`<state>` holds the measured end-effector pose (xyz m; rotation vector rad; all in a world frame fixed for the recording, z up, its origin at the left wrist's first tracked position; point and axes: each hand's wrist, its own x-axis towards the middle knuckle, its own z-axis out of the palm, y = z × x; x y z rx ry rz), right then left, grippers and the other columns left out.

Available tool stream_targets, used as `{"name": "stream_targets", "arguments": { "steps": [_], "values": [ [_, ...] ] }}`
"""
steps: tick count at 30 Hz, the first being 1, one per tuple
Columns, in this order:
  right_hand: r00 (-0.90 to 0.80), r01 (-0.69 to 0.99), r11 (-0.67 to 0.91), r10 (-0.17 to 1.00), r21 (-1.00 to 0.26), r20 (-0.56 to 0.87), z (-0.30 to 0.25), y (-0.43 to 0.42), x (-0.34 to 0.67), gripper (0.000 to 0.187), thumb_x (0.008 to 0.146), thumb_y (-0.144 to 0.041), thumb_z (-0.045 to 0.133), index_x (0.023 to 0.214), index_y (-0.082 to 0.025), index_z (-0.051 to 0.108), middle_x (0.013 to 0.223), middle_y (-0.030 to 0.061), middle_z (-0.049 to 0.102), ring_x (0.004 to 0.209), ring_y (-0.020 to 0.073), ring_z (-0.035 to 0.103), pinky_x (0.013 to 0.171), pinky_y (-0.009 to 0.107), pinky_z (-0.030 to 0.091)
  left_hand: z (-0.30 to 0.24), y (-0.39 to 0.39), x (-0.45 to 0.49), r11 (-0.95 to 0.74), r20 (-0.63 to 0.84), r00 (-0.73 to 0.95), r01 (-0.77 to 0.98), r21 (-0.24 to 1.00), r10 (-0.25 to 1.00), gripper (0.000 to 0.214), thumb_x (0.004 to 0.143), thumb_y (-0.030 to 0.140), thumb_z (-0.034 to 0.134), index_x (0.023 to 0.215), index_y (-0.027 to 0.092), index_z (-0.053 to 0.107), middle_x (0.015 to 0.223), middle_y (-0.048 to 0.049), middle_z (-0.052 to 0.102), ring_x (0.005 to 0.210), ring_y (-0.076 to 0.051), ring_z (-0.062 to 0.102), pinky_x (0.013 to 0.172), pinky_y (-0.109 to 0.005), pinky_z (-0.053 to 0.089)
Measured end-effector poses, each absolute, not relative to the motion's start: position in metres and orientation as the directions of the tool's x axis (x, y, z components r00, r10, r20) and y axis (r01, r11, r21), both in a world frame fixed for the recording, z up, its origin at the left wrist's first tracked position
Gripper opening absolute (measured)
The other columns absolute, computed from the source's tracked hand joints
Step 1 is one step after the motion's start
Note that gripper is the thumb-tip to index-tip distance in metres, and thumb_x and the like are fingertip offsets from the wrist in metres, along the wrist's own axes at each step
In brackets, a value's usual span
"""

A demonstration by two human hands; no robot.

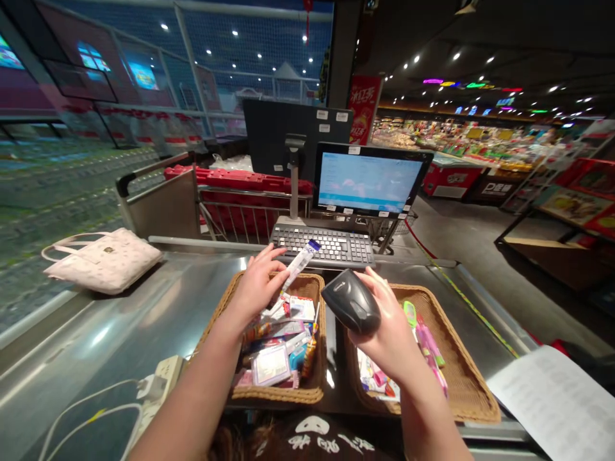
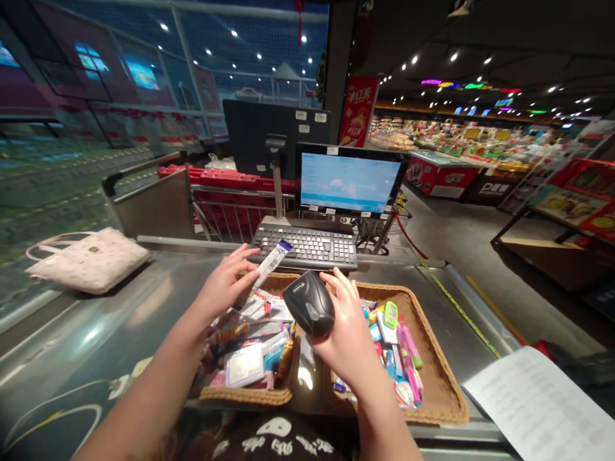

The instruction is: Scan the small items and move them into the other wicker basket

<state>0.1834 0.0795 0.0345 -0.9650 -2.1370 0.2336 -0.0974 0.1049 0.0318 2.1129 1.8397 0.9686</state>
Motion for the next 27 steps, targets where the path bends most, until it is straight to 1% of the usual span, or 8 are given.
{"name": "stream_targets", "arguments": {
  "steps": [3, 6, 10, 13, 17, 22, 25, 27],
  "values": [
    [-0.462, 0.532, 0.721, 0.687, -0.444, 0.561, 0.031, 0.082, 0.174, 0.050, 0.069, -0.015, 0.062, 0.119, -0.021, 0.058, 0.136, 0.0139, 0.054, 0.144, 0.0382, 0.034, 0.115, 0.062, 0.033, 0.017, 0.091, -0.113, -0.179, 0.326, -0.006, 0.827, 0.532, 0.945, 0.030, 0.092, 0.040, 0.048, 0.080, 0.022, 0.069, 0.143, -0.0074, 0.057, 0.146, -0.029, 0.032, 0.117, -0.056, 0.027],
    [-0.494, 0.509, 0.733, 0.678, -0.450, 0.545, 0.030, 0.084, 0.164, 0.049, 0.071, -0.016, 0.063, 0.119, -0.020, 0.058, 0.137, 0.0141, 0.053, 0.144, 0.0383, 0.033, 0.115, 0.062, 0.033, 0.002, 0.075, -0.128, -0.108, 0.266, -0.048, 0.833, 0.542, 0.963, 0.030, 0.091, 0.040, 0.048, 0.083, 0.022, 0.069, 0.143, -0.0075, 0.056, 0.147, -0.030, 0.032, 0.117, -0.056, 0.027],
    [-0.520, 0.478, 0.748, 0.664, -0.462, 0.538, 0.029, 0.086, 0.152, 0.046, 0.071, -0.017, 0.064, 0.117, -0.019, 0.060, 0.135, 0.0148, 0.054, 0.143, 0.0383, 0.035, 0.115, 0.062, 0.033, -0.013, 0.050, -0.144, 0.011, 0.160, -0.110, 0.854, 0.519, 0.981, 0.029, 0.091, 0.039, 0.047, 0.083, 0.022, 0.070, 0.145, -0.0063, 0.055, 0.147, -0.032, 0.031, 0.116, -0.063, 0.023],
    [-0.541, 0.452, 0.753, 0.657, -0.478, 0.524, 0.028, 0.088, 0.143, 0.046, 0.069, -0.014, 0.063, 0.115, -0.020, 0.060, 0.133, 0.0136, 0.056, 0.143, 0.0379, 0.036, 0.115, 0.062, 0.032, -0.022, 0.032, -0.154, 0.060, 0.086, -0.115, 0.876, 0.479, 0.990, 0.030, 0.092, 0.038, 0.046, 0.086, 0.023, 0.071, 0.146, -0.0055, 0.054, 0.147, -0.034, 0.029, 0.114, -0.068, 0.021],
    [-0.565, 0.450, 0.741, 0.668, -0.499, 0.483, 0.025, 0.088, 0.133, 0.052, 0.068, -0.013, 0.062, 0.119, -0.022, 0.058, 0.136, 0.0125, 0.054, 0.144, 0.0379, 0.034, 0.115, 0.065, 0.031, -0.033, 0.013, -0.164, 0.083, -0.023, -0.080, 0.910, 0.406, 0.997, 0.026, 0.092, 0.034, 0.050, 0.085, 0.025, 0.073, 0.147, -0.0050, 0.053, 0.148, -0.036, 0.027, 0.112, -0.071, 0.018],
    [-0.579, 0.441, 0.734, 0.672, -0.516, 0.462, 0.022, 0.088, 0.124, 0.047, 0.071, -0.017, 0.064, 0.118, -0.023, 0.059, 0.136, 0.0131, 0.055, 0.143, 0.0382, 0.035, 0.115, 0.067, 0.030, -0.051, 0.002, -0.169, 0.101, -0.142, -0.058, 0.942, 0.319, 0.988, 0.021, 0.088, 0.026, 0.055, 0.082, 0.027, 0.075, 0.147, -0.0050, 0.052, 0.149, -0.035, 0.025, 0.114, -0.071, 0.011],
    [-0.589, 0.434, 0.738, 0.667, -0.517, 0.457, 0.020, 0.088, 0.122, 0.048, 0.070, -0.017, 0.064, 0.118, -0.022, 0.059, 0.135, 0.0138, 0.055, 0.144, 0.0383, 0.034, 0.114, 0.066, 0.030, -0.061, 0.000, -0.170, 0.099, -0.176, -0.052, 0.957, 0.272, 0.983, 0.022, 0.086, 0.023, 0.055, 0.077, 0.025, 0.075, 0.148, -0.0059, 0.051, 0.149, -0.035, 0.023, 0.114, -0.070, 0.010],
    [-0.593, 0.432, 0.737, 0.666, -0.519, 0.453, 0.020, 0.088, 0.122, 0.048, 0.070, -0.016, 0.063, 0.118, -0.021, 0.059, 0.136, 0.0141, 0.055, 0.144, 0.0381, 0.034, 0.115, 0.066, 0.030, -0.065, 0.001, -0.169, 0.088, -0.168, -0.045, 0.962, 0.260, 0.985, 0.022, 0.086, 0.021, 0.055, 0.078, 0.025, 0.075, 0.150, -0.0063, 0.049, 0.149, -0.035, 0.023, 0.114, -0.070, 0.012]
  ]
}}
